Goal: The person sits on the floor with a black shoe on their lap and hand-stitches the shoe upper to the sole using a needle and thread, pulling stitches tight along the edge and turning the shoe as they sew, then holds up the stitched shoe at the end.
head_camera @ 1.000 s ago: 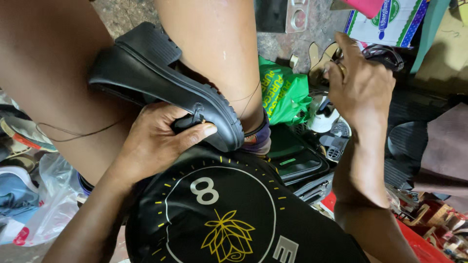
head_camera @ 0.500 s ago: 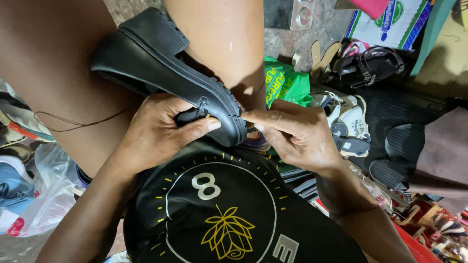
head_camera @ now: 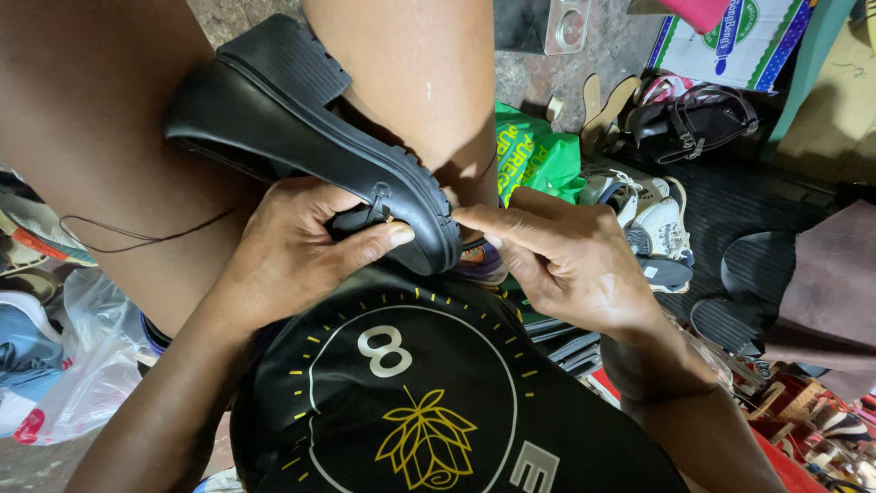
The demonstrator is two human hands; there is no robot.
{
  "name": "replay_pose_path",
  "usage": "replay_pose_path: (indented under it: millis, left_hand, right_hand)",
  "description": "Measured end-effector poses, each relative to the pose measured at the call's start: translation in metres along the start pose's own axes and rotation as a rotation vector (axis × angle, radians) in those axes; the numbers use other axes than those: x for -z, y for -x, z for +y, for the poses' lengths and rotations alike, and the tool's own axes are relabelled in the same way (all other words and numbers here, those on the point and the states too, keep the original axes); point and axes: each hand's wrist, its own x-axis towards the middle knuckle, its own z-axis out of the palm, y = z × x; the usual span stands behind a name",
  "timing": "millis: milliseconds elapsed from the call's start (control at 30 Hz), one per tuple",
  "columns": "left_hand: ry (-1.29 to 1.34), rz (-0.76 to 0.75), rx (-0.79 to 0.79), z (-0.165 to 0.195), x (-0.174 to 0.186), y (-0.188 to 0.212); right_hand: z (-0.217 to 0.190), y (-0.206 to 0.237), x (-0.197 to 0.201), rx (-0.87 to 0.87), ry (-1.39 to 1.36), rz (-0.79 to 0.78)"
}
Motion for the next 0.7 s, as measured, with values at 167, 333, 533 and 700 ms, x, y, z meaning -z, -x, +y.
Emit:
replay_pose_path:
  millis: [167, 333, 533, 700]
  left_hand:
    - [-0.126, 0.149, -0.117, 0.0, -0.01, 0.001]
    - [-0.219, 0.206, -0.152, -0.007, -0.015, 0.001]
    - [-0.236, 0.205, -0.174, -0.012, -0.011, 0.0]
    - [-0.219, 0.209, -0.155, -0.007, -0.013, -0.001]
  right_hand:
    - [-0.004, -0.005, 0.009, 0.064, 0.184, -0.015]
    - [0.002, -0.022, 0.018, 0.195, 0.28, -0.041]
    - [0.001, -0.04, 0.011, 0.312, 0.285, -0.006]
    - [0.006, -0.043, -0.002, 0.324, 0.22, -0.014]
